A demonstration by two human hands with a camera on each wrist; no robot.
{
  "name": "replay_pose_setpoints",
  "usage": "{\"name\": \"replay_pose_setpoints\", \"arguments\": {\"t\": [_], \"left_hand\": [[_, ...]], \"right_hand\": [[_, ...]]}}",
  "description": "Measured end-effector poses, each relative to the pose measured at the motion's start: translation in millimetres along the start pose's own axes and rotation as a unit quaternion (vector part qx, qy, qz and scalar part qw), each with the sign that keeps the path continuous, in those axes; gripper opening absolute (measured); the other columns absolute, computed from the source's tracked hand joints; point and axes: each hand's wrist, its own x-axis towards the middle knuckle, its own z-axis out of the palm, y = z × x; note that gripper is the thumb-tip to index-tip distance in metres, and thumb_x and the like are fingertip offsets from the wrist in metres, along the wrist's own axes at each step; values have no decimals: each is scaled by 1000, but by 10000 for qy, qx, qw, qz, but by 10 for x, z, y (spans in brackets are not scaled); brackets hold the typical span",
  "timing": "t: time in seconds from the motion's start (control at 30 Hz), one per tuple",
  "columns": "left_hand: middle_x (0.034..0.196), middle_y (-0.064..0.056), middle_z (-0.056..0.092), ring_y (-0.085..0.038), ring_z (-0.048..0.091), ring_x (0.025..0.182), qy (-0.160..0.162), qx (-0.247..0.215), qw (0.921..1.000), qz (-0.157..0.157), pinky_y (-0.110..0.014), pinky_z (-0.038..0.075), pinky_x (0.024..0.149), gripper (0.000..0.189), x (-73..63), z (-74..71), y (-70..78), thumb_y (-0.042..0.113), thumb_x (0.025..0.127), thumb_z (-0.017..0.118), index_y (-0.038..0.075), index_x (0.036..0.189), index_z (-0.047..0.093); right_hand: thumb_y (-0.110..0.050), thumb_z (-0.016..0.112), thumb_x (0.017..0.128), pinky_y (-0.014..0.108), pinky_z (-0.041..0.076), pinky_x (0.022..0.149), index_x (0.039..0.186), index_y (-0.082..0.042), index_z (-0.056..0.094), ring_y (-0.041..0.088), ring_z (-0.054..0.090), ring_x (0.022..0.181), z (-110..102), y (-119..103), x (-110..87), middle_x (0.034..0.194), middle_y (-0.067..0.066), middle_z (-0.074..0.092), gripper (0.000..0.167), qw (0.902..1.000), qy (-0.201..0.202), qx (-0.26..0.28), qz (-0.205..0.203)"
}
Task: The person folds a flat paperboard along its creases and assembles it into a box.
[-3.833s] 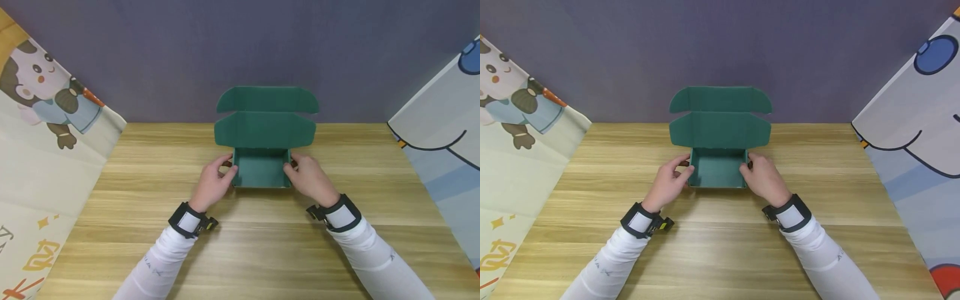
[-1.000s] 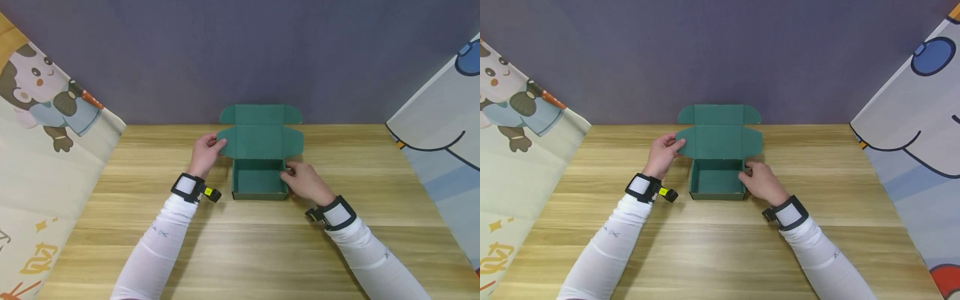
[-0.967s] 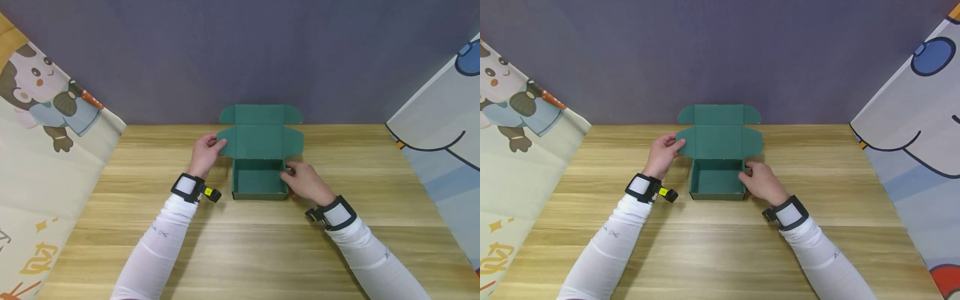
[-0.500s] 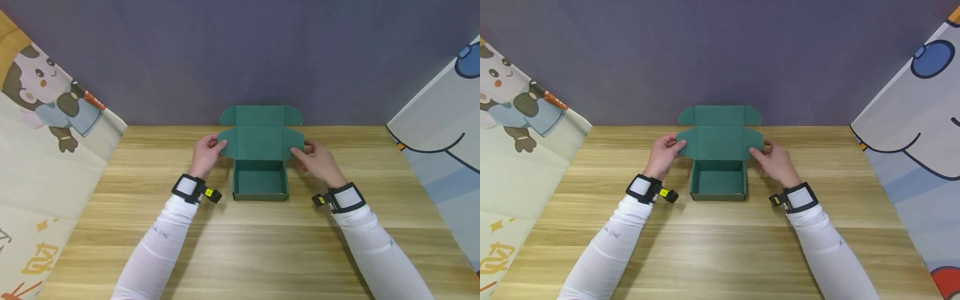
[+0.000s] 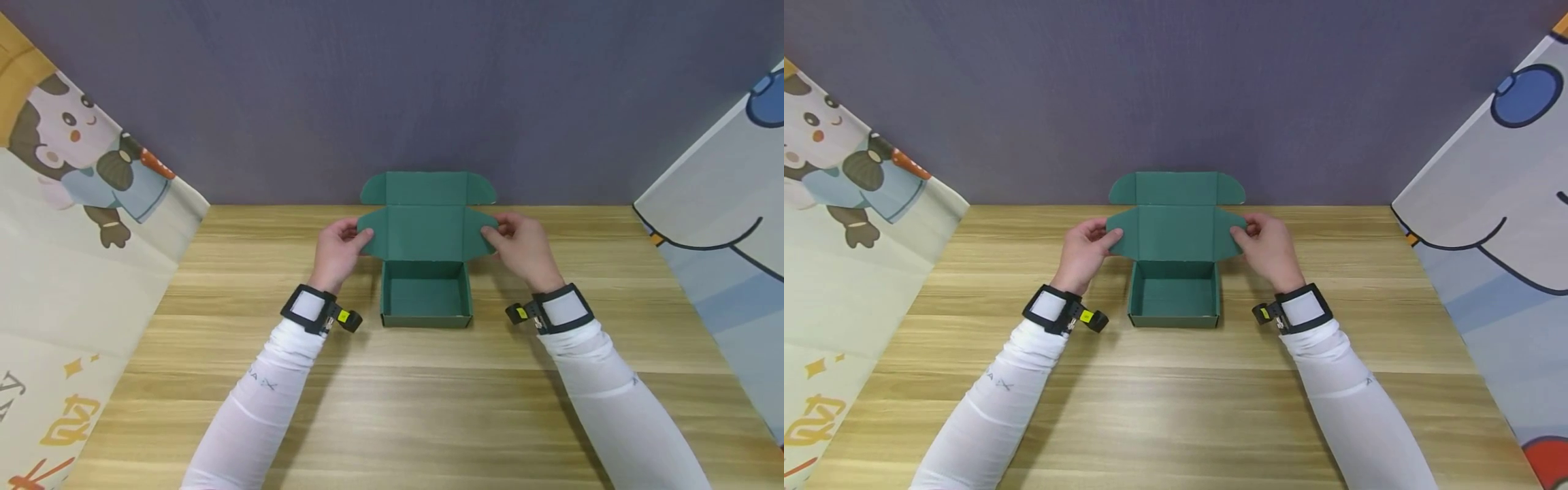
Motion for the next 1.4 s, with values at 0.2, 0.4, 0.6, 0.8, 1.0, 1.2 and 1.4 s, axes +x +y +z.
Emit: {"name": "replay_pose_setpoints", "arguments": {"t": [0.2, 0.4, 0.6, 0.8, 1.0, 1.2, 1.4], "left_hand": [[108, -14, 75, -24, 70, 94, 143, 672, 9960, 576, -35, 61, 78, 25, -29, 24, 18, 10, 100, 76, -1, 122, 75], [108, -17, 75, -28, 73, 93, 171, 965, 9897, 1041, -35, 62, 78, 26, -82, 87, 70, 9, 99, 76, -3, 123, 74], [104, -17, 76, -27, 73, 87, 379, 1042, 9820, 1526, -36, 63, 76, 24, -92, 197, 90, 6, 98, 77, -6, 119, 74], [102, -16, 76, -25, 74, 84, 636, 1183, 9731, 1870, -35, 63, 74, 24, -143, 312, 105, 4, 98, 76, -5, 120, 74], [105, -19, 75, -26, 74, 83, 844, 1321, 9618, 2243, -34, 63, 73, 24, -205, 400, 68, 2, 96, 78, -5, 119, 74], [104, -19, 73, -28, 74, 84, 958, 1227, 9572, 2439, -33, 64, 72, 24, -293, 439, 6, -2, 94, 78, -6, 117, 72], [107, -23, 71, -35, 73, 92, 927, 978, 9570, 2569, -37, 65, 75, 28, -378, 447, -74, -5, 92, 80, -8, 117, 69]], "right_hand": [[-16, 68, 104, 30, 49, 70, 123, 11, 70, 28, 65, 80, 32, -61, -28, 96, 21, 71, 32, 9986, 231, -317, -352], [-15, 69, 104, 42, 54, 74, 124, 9, 71, 34, 70, 82, 60, -173, -82, 97, 23, 74, 32, 9973, 361, -343, -533], [-14, 70, 103, 45, 57, 74, 124, 7, 72, 33, 73, 82, 82, -231, -62, 97, 22, 75, 30, 9956, 451, -450, -683], [-14, 70, 103, 44, 56, 69, 121, 5, 72, 30, 71, 77, 144, -237, -65, 95, 19, 75, 26, 9929, 621, -563, -849], [-8, 72, 100, 46, 59, 66, 119, 6, 72, 30, 72, 74, 239, -259, -140, 92, 19, 76, 24, 9864, 976, -575, -1190], [-9, 74, 99, 47, 63, 65, 116, 4, 70, 29, 75, 73, 366, -257, -263, 92, 17, 76, 21, 9811, 1270, -539, -1356], [-10, 77, 99, 47, 63, 66, 118, 4, 68, 29, 75, 75, 476, -206, -393, 98, 18, 75, 25, 9768, 1492, -385, -1489]]}}
